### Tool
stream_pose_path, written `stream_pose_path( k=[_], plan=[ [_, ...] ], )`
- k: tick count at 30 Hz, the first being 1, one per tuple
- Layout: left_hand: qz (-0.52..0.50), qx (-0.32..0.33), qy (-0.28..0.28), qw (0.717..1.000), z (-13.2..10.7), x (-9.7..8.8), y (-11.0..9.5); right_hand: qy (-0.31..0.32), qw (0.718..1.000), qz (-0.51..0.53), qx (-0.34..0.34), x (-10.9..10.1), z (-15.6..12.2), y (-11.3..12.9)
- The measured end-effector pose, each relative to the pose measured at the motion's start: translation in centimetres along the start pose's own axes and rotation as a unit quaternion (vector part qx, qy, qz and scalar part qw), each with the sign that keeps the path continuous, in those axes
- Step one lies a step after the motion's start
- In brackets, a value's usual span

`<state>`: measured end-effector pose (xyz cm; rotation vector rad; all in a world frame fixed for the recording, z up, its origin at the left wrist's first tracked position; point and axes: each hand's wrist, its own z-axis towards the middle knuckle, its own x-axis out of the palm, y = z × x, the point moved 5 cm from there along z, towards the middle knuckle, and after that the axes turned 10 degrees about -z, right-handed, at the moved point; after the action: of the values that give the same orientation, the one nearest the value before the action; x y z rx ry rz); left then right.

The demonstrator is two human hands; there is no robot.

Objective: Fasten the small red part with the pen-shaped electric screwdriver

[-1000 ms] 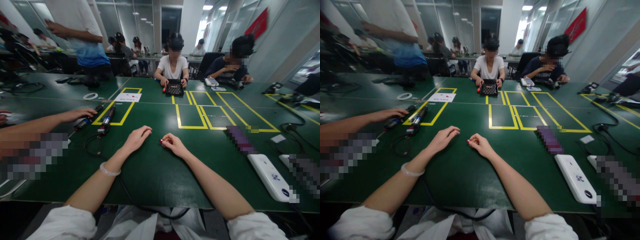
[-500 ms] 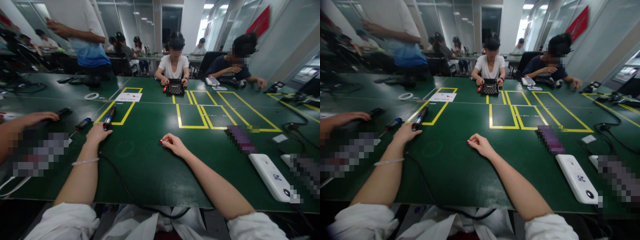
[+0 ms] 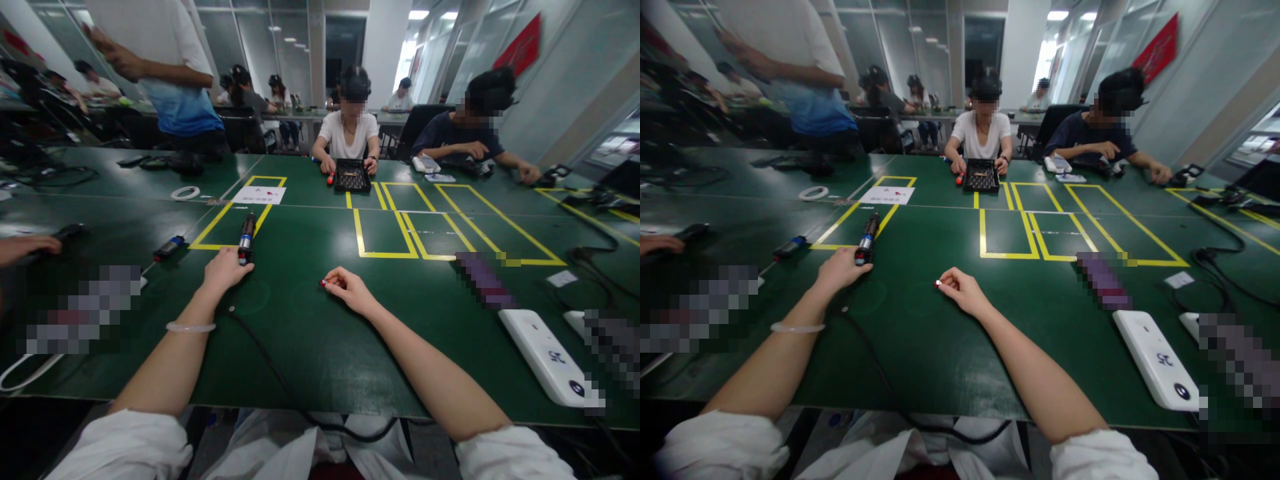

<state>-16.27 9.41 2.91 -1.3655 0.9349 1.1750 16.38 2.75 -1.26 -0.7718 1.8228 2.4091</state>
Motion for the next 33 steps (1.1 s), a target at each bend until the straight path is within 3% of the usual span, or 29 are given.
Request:
stream_pose_path(
  k=[9, 14, 23, 33],
  plan=[
    [-0.032, 0.195, 0.016, 0.98, -5.7, 2.0, -10.1, -0.024, 0.997, -0.072, -0.013, -0.4, -0.2, 0.9],
    [-0.052, 0.259, 0.02, 0.964, -8.8, 2.6, -13.9, -0.028, 0.994, -0.105, -0.024, -0.5, -0.3, 1.2],
    [-0.096, 0.317, 0.044, 0.943, -10.8, 3.3, -15.3, 0.005, 0.98, -0.2, -0.019, 0.2, 0.1, 0.8],
    [-0.072, 0.321, 0.039, 0.943, -11.2, 3.1, -15.7, 0.018, 0.992, -0.122, -0.039, 0.5, -0.1, 1.1]
  ],
)
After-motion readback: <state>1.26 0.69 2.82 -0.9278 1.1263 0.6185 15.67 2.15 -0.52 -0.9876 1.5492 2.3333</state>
